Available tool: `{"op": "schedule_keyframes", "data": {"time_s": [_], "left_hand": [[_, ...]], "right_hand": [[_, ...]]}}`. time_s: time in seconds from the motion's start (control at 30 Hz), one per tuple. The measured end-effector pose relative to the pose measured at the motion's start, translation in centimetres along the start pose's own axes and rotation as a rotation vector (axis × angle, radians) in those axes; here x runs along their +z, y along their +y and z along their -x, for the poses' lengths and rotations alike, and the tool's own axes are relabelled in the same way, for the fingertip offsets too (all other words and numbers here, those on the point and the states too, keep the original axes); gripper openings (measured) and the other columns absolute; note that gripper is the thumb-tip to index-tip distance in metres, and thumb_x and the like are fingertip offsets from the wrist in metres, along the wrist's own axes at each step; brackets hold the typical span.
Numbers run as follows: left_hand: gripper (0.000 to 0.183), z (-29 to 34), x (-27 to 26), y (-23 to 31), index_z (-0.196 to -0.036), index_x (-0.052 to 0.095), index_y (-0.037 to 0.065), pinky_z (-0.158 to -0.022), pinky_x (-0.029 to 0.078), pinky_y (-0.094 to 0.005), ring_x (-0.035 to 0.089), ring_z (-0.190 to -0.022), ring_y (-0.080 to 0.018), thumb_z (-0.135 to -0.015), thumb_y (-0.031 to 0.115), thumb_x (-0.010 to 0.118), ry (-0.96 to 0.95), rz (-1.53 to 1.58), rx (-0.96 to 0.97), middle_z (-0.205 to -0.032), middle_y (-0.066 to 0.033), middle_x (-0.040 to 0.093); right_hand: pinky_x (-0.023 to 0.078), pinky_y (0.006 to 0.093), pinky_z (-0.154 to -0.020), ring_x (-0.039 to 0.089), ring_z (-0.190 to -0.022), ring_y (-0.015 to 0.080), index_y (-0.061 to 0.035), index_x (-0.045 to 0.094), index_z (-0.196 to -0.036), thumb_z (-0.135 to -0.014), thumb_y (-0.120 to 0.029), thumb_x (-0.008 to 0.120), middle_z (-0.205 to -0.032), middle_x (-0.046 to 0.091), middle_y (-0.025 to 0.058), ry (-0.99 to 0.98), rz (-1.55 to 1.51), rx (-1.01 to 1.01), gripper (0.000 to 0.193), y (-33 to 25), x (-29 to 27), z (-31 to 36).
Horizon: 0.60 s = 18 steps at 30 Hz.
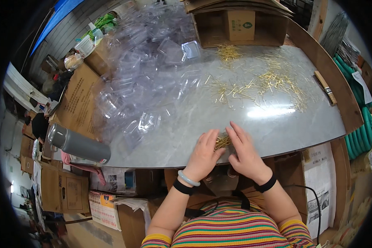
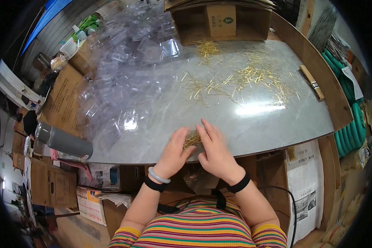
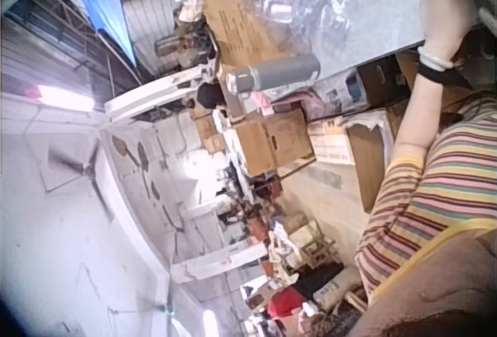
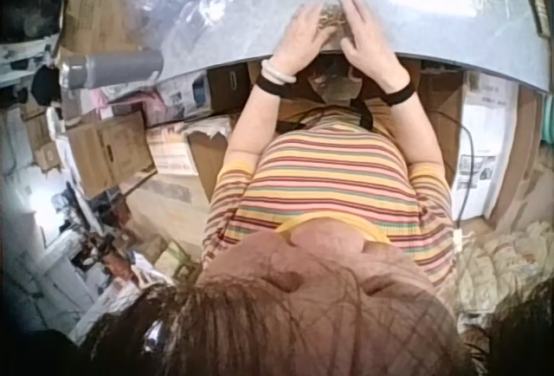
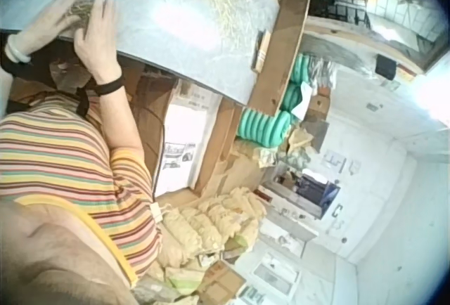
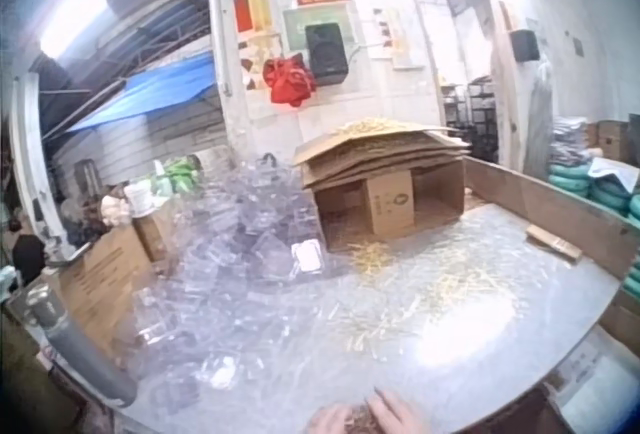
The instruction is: Sorting small gold-colored metal pins and placing them into small plastic bags.
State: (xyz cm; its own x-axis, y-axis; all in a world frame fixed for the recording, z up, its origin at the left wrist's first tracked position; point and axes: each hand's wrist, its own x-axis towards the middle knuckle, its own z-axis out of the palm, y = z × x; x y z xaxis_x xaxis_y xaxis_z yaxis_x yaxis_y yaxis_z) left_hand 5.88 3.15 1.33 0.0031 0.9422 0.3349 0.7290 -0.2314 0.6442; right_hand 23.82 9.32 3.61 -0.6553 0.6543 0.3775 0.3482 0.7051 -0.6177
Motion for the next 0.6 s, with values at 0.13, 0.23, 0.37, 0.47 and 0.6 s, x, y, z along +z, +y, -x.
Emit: {"op": "schedule_keyframes", "data": {"time_s": [0.13, 0.23, 0.37, 0.47, 0.6], "left_hand": [[0.063, 0.0, -1.7, -1.3, -0.151, 0.032, -0.001, -0.116, 0.031, -0.0402, 0.04, -0.14, -0.0355, -0.097, 0.014, 0.061, -0.03, 0.435, -0.085, -0.149, -0.0206, 0.043], [0.07, 1.1, -4.1, -0.9, -0.15, 0.035, 0.001, -0.118, 0.028, -0.0408, 0.036, -0.144, -0.0358, -0.091, 0.014, 0.068, -0.136, 0.21, -0.033, -0.151, -0.0196, 0.042], [0.071, 2.1, -4.5, -1.2, -0.145, 0.043, 0.001, -0.116, 0.031, -0.0437, 0.037, -0.141, -0.0374, -0.084, 0.014, 0.075, -0.165, 0.006, -0.002, -0.149, -0.0189, 0.044], [0.065, 1.8, -3.3, -1.0, -0.139, 0.049, 0.0, -0.111, 0.036, -0.046, 0.041, -0.134, -0.0403, -0.081, 0.013, 0.077, -0.066, -0.079, -0.005, -0.141, -0.0195, 0.048], [0.058, 1.0, -0.6, 0.3, -0.131, 0.053, -0.002, -0.103, 0.041, -0.0472, 0.047, -0.121, -0.0428, -0.079, 0.009, 0.077, 0.074, -0.179, -0.028, -0.128, -0.0206, 0.049]], "right_hand": [[0.03, 0.0518, -0.114, 0.045, -0.134, 0.0336, -0.0031, 0.05, -0.136, -0.081, -0.003, 0.062, -0.14, 0.052, 0.0162, -0.096, 0.187, -0.166, 0.056, 1.8, 0.1, -0.8], [0.032, 0.0505, -0.113, 0.048, -0.13, 0.0314, -0.0054, 0.052, -0.132, -0.084, -0.007, 0.065, -0.134, 0.054, 0.013, -0.057, 0.223, -0.148, 0.049, 1.9, 0.5, -0.6], [0.035, 0.0486, -0.111, 0.05, -0.126, 0.0302, -0.0067, 0.054, -0.128, -0.086, -0.01, 0.067, -0.125, 0.056, 0.0115, -0.006, 0.27, -0.154, 0.044, 1.4, 0.9, -0.4], [0.037, 0.0468, -0.109, 0.051, -0.124, 0.0315, -0.0068, 0.055, -0.126, -0.085, -0.01, 0.067, -0.123, 0.056, 0.0115, -0.009, 0.268, -0.167, 0.043, 1.1, 0.7, -0.5], [0.041, 0.0471, -0.106, 0.052, -0.122, 0.0348, -0.0054, 0.054, -0.127, -0.084, -0.01, 0.068, -0.125, 0.055, 0.0141, -0.043, 0.212, -0.181, 0.046, 1.4, 0.6, -0.3]]}}
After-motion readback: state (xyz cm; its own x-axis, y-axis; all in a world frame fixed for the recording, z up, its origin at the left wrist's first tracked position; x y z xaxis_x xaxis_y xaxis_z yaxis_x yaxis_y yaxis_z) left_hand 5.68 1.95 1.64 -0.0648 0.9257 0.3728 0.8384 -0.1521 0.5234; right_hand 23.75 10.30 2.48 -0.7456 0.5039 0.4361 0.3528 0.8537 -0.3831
